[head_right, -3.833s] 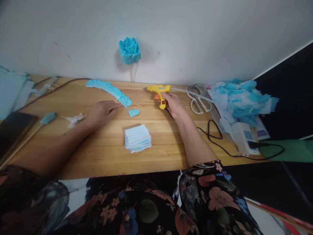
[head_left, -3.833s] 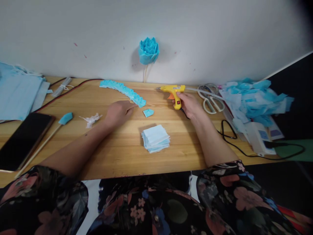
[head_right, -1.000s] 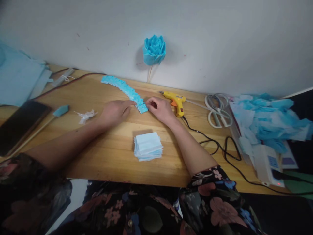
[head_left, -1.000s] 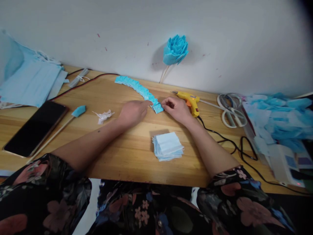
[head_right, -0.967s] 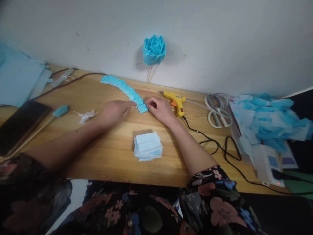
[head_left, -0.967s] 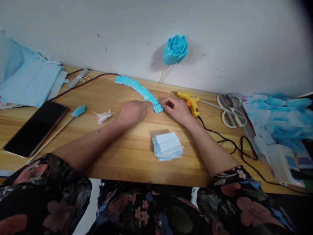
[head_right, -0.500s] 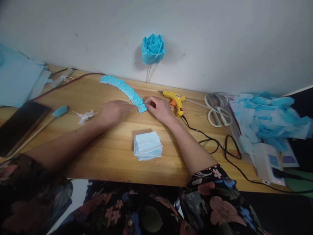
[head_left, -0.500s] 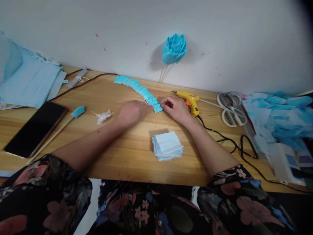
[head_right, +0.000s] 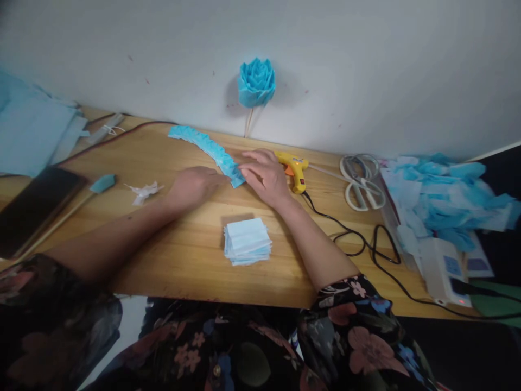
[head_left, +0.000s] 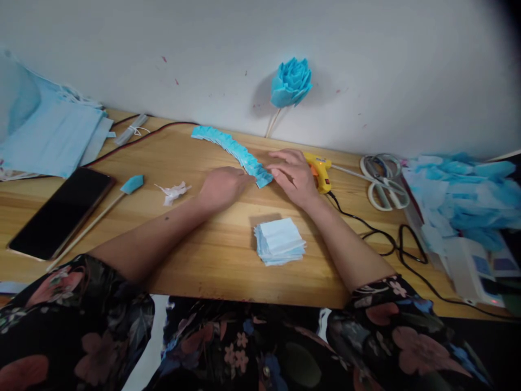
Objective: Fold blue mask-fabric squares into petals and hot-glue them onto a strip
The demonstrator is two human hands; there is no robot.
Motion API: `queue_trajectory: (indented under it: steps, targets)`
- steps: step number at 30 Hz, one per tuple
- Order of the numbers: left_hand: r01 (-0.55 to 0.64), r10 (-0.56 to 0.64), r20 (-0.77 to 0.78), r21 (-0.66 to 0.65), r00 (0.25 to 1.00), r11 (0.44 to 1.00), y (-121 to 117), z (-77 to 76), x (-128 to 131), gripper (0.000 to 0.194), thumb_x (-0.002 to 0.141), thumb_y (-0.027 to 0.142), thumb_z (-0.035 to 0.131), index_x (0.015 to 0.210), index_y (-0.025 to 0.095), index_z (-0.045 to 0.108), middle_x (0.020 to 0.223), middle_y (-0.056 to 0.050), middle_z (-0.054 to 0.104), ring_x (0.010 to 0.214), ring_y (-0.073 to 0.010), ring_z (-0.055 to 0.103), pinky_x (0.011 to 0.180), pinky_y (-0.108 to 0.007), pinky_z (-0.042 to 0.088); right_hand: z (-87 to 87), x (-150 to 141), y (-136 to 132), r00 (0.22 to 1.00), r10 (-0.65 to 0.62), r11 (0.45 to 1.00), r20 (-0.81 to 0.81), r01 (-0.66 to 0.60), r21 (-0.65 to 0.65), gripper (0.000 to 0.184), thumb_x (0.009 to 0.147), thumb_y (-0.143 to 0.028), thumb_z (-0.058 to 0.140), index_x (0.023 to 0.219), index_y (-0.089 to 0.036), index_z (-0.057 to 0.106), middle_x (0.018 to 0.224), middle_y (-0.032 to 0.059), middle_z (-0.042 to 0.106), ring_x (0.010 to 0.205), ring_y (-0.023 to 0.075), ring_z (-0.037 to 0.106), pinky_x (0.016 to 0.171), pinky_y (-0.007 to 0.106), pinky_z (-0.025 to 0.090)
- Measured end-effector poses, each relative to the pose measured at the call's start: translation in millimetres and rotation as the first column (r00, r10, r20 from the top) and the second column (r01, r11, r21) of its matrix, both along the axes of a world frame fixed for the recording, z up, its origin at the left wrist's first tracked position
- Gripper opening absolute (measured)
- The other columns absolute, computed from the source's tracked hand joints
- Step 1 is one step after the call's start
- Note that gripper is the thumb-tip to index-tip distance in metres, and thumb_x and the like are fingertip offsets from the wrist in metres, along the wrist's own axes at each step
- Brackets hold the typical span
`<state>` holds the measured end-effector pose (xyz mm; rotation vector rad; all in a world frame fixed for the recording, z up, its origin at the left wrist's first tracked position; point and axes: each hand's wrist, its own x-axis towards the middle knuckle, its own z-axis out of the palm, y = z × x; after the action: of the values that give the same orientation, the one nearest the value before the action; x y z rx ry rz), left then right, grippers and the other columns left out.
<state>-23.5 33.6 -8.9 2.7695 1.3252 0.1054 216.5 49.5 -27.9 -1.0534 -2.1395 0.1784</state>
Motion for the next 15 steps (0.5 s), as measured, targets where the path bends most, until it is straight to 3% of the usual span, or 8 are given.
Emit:
queue_trajectory:
  steps: [8, 12, 15]
  targets:
    - [-0.003, 0.003, 0.013, 0.017, 1.000, 1.000, 0.8, -3.2, 0.2, 0.044, 0.103, 0.019, 0.041, 0.136, 0.024, 0.070, 0.104, -0.009, 0.078, 0.097, -0.0271, 0.071, 0.074, -0.035, 0.044, -0.7, -2.8, -0.5, 0.984, -0.008, 0.990, 0.176, 0.033, -0.138, 0.052, 0.104, -0.055, 0.042, 0.093, -0.025, 0.084, 0.144, 0.0049, 0.067, 0.139, 0.0333, 0.053, 0.115, 0.059, 0.044]
    - [-0.007, 0.007, 0.022, 0.000, 1.000, 1.000, -0.1, -0.4, 0.5, 0.045, 0.102, 0.017, 0.040, 0.134, 0.023, 0.071, 0.107, -0.010, 0.078, 0.099, -0.0283, 0.072, 0.074, -0.036, 0.045, 0.3, -7.6, 0.0, 0.982, -0.015, 0.987, 0.190, 0.045, -0.156, 0.053, 0.103, -0.059, 0.044, 0.091, -0.025, 0.083, 0.145, 0.0055, 0.066, 0.141, 0.0364, 0.050, 0.115, 0.063, 0.042]
    - [-0.024, 0.025, 0.024, -0.016, 0.999, 1.000, -0.7, 0.4, 0.6, 0.044, 0.102, 0.018, 0.039, 0.132, 0.024, 0.072, 0.111, -0.010, 0.079, 0.100, -0.0283, 0.072, 0.075, -0.036, 0.047, -3.3, -8.3, 1.4, 0.986, -0.043, 0.986, 0.161, 0.068, -0.151, 0.060, 0.102, -0.065, 0.039, 0.090, -0.025, 0.082, 0.143, 0.0066, 0.068, 0.139, 0.0348, 0.053, 0.115, 0.060, 0.043]
